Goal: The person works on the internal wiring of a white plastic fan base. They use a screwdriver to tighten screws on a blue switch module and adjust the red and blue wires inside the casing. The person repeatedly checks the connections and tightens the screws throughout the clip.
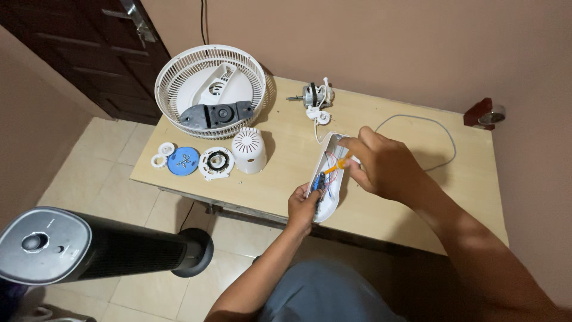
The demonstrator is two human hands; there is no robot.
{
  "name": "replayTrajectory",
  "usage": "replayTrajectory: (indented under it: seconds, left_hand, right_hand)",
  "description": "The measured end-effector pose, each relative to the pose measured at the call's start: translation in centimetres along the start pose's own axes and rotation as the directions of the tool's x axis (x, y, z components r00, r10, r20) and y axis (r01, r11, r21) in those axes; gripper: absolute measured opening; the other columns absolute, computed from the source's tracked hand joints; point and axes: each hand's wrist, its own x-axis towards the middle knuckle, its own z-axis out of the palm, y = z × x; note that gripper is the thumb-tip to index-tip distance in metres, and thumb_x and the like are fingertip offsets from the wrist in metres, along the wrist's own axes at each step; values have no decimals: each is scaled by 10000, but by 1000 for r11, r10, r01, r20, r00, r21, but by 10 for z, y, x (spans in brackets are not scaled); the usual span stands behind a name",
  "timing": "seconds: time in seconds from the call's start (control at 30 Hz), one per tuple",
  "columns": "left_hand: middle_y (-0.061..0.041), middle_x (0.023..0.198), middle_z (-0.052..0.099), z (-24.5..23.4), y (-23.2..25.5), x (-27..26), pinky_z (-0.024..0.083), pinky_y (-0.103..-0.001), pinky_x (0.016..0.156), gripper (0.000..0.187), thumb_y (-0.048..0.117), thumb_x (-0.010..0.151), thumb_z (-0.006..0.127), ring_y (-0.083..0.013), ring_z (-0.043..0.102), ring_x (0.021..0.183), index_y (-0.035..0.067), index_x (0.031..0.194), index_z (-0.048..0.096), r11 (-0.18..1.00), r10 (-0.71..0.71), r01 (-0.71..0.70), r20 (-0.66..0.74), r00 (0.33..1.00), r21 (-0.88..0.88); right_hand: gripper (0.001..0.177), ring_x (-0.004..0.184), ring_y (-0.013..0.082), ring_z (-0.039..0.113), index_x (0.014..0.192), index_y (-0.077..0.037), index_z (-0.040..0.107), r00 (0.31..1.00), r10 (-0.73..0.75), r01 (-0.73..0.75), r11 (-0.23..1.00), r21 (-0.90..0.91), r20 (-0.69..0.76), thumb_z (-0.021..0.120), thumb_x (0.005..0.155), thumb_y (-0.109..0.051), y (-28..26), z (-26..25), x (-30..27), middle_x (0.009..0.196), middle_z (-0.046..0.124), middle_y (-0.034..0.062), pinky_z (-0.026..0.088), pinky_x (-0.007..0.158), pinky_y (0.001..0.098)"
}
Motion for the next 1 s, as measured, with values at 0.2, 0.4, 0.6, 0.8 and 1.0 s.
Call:
replayTrajectory:
  seconds: [0.2, 0.4, 0.6, 0.8, 1.0]
  left_hand:
    - [-122, 992, 754, 6, -1, -2, 580, -273, 717, 353, 28, 892, 683, -132, 707, 798, -75, 1226, 628, 1000, -1, 1, -17, 1000, -9]
    - [-128, 980, 754, 9, -11, -5, 576, -270, 699, 352, 14, 890, 681, -134, 705, 783, -86, 1224, 636, 999, 38, -38, -26, 999, -21]
    - [-124, 972, 751, 14, -22, -6, 572, -267, 690, 347, 1, 887, 675, -132, 699, 776, -82, 1222, 639, 999, 52, -53, -76, 996, -11]
    - [-113, 969, 752, 17, -21, -12, 573, -262, 698, 348, 2, 887, 674, -127, 699, 775, -74, 1225, 638, 998, 58, -60, -54, 997, -29]
    - [-112, 951, 750, 18, -11, -9, 567, -269, 673, 345, 14, 888, 669, -128, 689, 749, -75, 1220, 642, 1000, 19, -19, -48, 999, -5]
  right_hand:
    - [303, 817, 262, 668, 1127, -129, 653, 999, -9, 14, 991, -134, 34, 693, 933, -358, 7, -1, 1, 952, 576, 68, 516, 656, 434]
    - [402, 832, 322, 667, 1215, -77, 578, 976, -217, 208, 964, 166, 37, 624, 830, -186, 18, -5, 5, 1067, 555, 142, 532, 674, 475]
    - [355, 761, 320, 691, 1243, -144, 577, 980, -104, 129, 982, -141, 170, 573, 1007, -409, 20, -2, 2, 1003, 591, 103, 550, 652, 453]
    - [396, 805, 319, 702, 1274, -158, 571, 963, -19, 70, 981, -183, 268, 576, 971, -413, 20, -12, -1, 1028, 600, 94, 555, 693, 460]
    - [412, 883, 325, 673, 1199, -100, 586, 969, -214, 206, 976, 72, 126, 653, 794, -139, 17, -15, 1, 1132, 551, 137, 549, 714, 471]
